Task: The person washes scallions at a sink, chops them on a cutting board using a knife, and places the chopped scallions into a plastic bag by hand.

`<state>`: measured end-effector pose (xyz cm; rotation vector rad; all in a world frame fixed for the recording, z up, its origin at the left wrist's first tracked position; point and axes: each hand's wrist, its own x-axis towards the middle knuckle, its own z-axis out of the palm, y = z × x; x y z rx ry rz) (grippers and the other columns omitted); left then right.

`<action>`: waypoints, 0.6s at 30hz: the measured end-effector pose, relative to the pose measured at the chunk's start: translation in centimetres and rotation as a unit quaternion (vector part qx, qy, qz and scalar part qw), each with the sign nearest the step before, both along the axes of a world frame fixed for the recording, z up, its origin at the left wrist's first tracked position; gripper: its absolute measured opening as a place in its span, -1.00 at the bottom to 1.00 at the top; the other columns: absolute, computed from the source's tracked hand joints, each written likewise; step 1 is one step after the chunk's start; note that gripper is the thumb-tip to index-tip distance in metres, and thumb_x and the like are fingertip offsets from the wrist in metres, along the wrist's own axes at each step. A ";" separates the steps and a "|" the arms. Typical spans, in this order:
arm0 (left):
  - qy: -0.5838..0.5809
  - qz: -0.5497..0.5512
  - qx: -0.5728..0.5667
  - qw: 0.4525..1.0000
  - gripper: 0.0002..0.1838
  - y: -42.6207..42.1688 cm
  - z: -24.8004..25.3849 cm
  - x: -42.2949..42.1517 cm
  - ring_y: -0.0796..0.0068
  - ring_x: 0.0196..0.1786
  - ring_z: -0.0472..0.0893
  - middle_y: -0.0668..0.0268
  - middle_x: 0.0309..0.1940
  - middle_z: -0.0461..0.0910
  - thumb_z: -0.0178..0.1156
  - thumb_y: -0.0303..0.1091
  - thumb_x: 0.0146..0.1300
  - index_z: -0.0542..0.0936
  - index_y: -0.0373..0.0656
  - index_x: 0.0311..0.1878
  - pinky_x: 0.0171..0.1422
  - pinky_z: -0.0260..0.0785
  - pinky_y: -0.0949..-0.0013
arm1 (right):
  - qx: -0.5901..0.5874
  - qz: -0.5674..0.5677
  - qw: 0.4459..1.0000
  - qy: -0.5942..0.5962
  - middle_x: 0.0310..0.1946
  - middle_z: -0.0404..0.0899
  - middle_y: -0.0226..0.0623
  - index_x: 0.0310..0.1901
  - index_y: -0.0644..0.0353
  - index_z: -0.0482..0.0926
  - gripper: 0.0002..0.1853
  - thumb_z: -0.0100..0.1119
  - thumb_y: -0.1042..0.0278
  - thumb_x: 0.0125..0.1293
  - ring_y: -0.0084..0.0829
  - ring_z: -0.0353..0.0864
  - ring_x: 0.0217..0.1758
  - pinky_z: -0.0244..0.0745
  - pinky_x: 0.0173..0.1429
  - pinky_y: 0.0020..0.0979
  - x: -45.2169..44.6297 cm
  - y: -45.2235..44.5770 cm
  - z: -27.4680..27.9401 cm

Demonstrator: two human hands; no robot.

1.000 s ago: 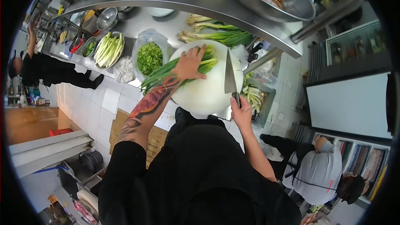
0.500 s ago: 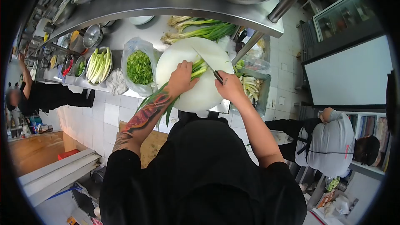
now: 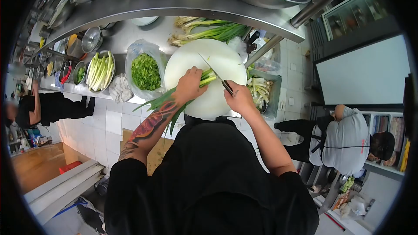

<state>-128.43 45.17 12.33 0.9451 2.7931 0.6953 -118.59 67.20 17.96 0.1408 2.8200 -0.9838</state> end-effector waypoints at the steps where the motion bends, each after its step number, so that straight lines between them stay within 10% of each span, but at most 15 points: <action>1: -0.001 -0.004 0.001 1.000 -0.36 0.0 0.0 0.0 -0.02 0.18 0.59 0.04 0.06 0.53 0.48 -0.12 0.15 0.51 -0.28 0.20 0.12 0.61 0.01 | 0.001 -0.004 1.000 -0.001 -0.32 0.72 0.08 -0.03 0.15 0.61 -0.78 0.24 0.29 0.35 0.20 0.72 -0.15 0.59 -0.02 0.13 0.0 -0.2 -0.1; 18: -0.081 0.080 0.010 0.993 -0.35 0.2 -0.8 -0.4 -0.05 0.11 0.62 0.05 -0.01 0.59 0.51 -0.16 0.01 0.58 -0.23 0.17 0.20 0.51 0.04 | -0.057 -0.024 0.992 0.110 -0.25 0.75 0.11 0.31 0.23 0.60 -0.51 0.27 0.36 0.35 0.17 0.75 -0.17 0.63 -0.07 -0.03 1.1 0.0 0.0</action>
